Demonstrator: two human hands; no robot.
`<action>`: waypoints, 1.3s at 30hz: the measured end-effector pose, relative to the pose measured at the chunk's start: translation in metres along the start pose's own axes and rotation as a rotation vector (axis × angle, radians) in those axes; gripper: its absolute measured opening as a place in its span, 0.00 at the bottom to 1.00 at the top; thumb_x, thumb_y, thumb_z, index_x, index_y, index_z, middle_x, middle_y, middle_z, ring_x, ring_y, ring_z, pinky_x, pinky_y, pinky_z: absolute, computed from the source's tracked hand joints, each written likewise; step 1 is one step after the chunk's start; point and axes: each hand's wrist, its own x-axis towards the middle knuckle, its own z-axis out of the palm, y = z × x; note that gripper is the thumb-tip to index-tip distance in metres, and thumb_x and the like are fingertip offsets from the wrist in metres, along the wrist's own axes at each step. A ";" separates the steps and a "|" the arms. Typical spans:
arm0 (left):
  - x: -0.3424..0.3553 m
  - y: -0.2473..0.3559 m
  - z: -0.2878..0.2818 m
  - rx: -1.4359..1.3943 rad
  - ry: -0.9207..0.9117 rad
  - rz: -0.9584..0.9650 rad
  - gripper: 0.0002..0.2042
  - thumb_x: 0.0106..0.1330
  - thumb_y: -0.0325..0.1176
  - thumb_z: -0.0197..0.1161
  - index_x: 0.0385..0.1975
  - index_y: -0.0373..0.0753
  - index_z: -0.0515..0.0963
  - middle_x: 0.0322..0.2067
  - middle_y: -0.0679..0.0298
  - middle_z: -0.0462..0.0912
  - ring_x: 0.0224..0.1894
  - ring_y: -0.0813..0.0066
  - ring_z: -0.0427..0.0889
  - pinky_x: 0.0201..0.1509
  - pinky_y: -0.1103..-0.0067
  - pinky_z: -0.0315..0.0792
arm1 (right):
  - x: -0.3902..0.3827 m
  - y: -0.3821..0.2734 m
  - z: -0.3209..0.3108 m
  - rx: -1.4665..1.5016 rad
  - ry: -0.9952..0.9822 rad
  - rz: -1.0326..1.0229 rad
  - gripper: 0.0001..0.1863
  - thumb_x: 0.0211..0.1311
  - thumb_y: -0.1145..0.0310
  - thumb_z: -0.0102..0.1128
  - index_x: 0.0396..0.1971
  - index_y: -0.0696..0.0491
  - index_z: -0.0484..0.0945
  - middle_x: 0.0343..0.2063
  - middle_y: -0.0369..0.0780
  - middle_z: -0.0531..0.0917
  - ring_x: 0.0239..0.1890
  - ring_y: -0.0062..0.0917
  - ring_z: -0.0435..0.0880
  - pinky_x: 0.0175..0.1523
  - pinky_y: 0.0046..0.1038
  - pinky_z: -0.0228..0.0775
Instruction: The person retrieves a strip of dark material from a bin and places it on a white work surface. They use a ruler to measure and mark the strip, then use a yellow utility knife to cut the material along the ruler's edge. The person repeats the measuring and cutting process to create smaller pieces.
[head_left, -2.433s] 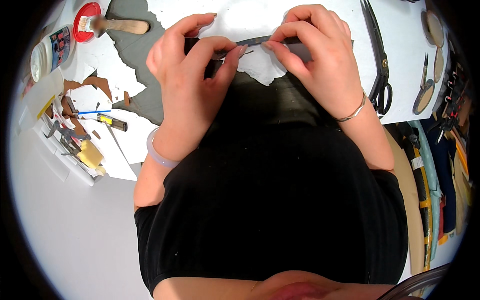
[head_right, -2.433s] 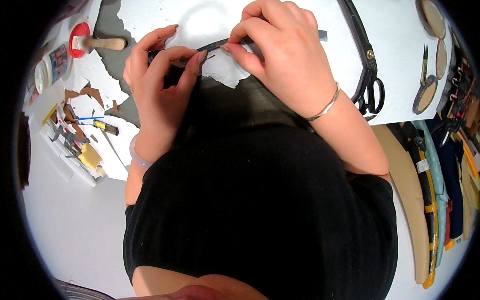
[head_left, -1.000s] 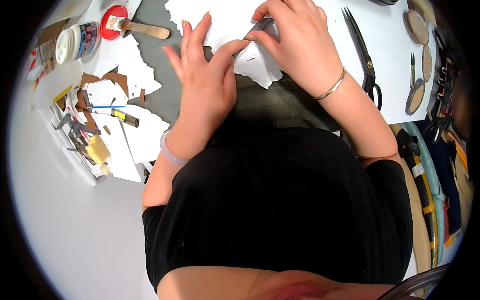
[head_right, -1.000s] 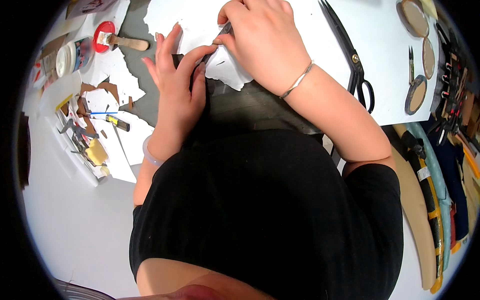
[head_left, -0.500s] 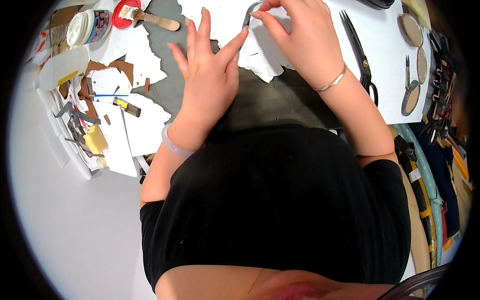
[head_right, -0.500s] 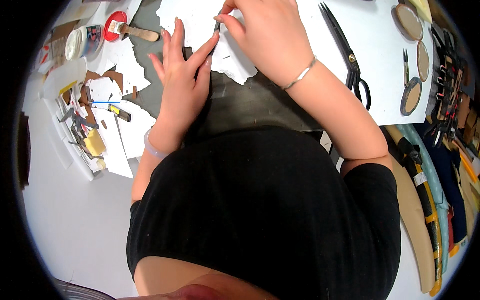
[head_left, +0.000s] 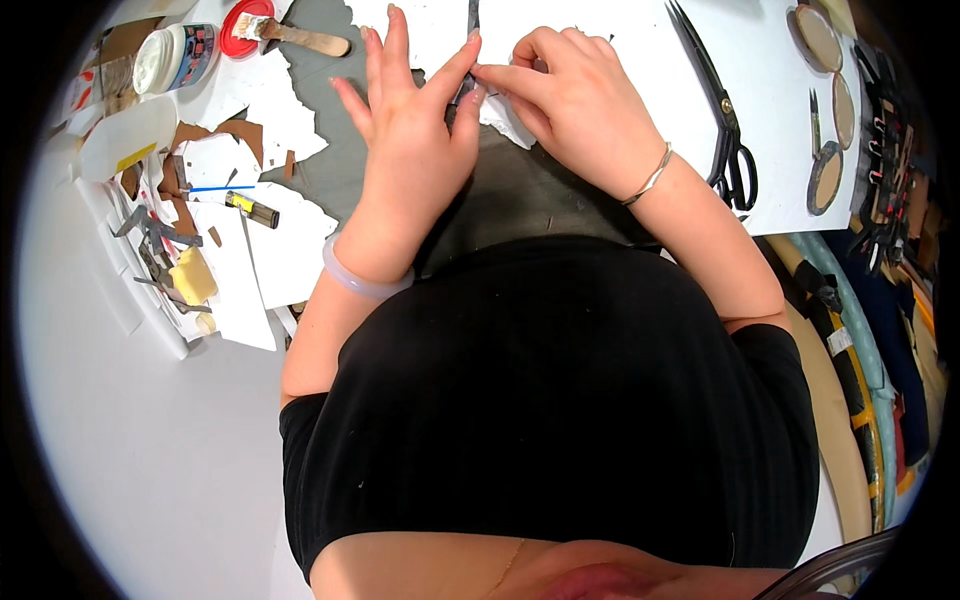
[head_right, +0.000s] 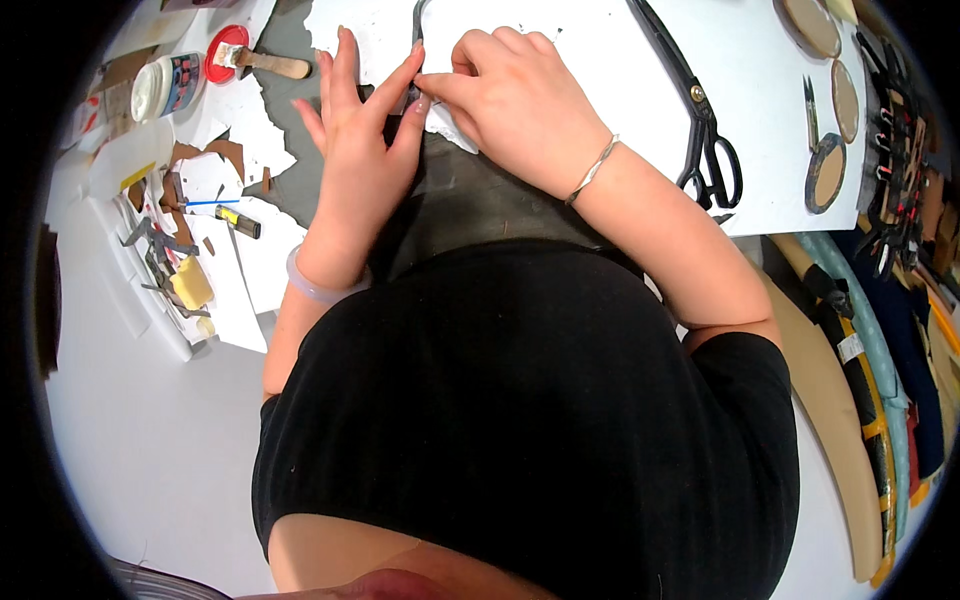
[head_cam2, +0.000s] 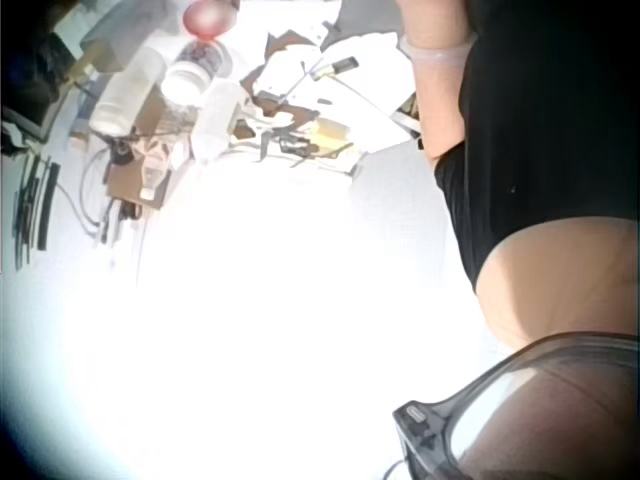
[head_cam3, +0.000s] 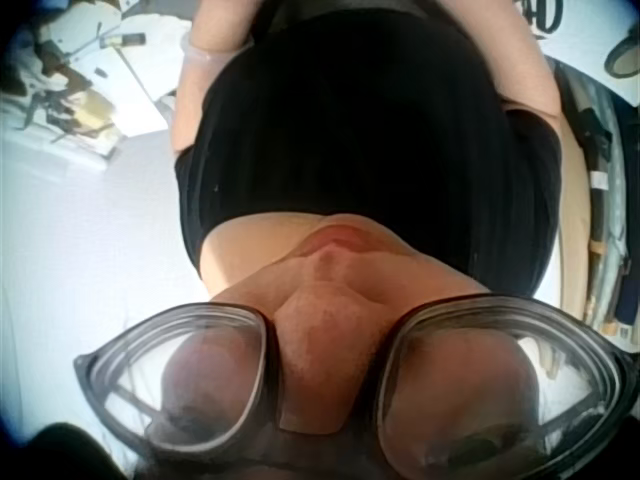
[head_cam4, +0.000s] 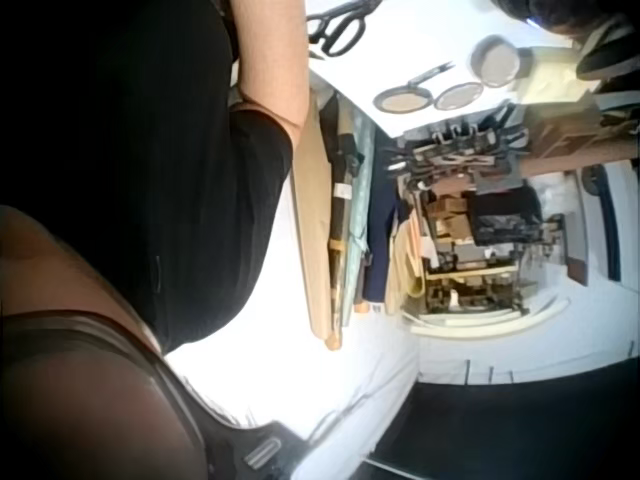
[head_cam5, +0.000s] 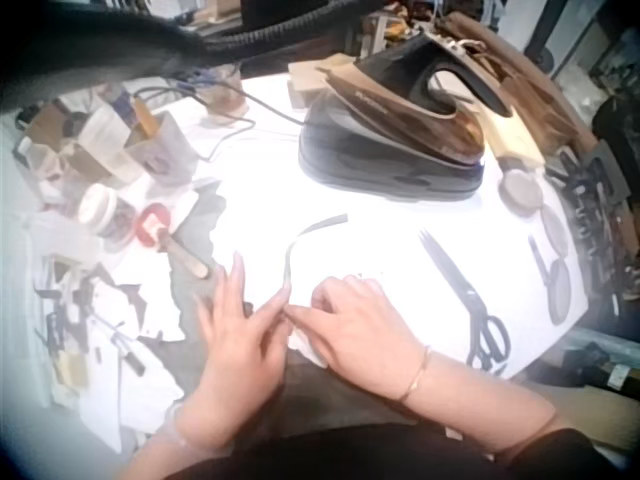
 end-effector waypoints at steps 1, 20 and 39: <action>0.001 0.000 -0.001 -0.002 -0.008 0.011 0.22 0.72 0.34 0.62 0.64 0.62 0.80 0.78 0.46 0.53 0.79 0.34 0.49 0.75 0.33 0.32 | 0.000 0.001 -0.001 -0.017 -0.006 -0.010 0.13 0.61 0.68 0.67 0.45 0.43 0.89 0.34 0.33 0.80 0.40 0.28 0.79 0.49 0.33 0.69; 0.024 -0.007 -0.049 0.131 -0.296 0.161 0.23 0.68 0.34 0.66 0.64 0.45 0.78 0.74 0.36 0.55 0.76 0.29 0.53 0.77 0.40 0.43 | -0.006 0.001 -0.006 -0.072 -0.074 -0.096 0.18 0.60 0.70 0.70 0.51 0.39 0.87 0.36 0.32 0.78 0.40 0.27 0.79 0.47 0.32 0.70; 0.022 -0.007 -0.055 0.057 -0.319 0.182 0.28 0.65 0.34 0.66 0.67 0.46 0.75 0.75 0.34 0.52 0.76 0.27 0.49 0.79 0.43 0.38 | -0.014 -0.020 -0.005 -0.230 -0.105 -0.105 0.18 0.60 0.67 0.66 0.51 0.43 0.87 0.36 0.33 0.78 0.43 0.26 0.79 0.53 0.31 0.70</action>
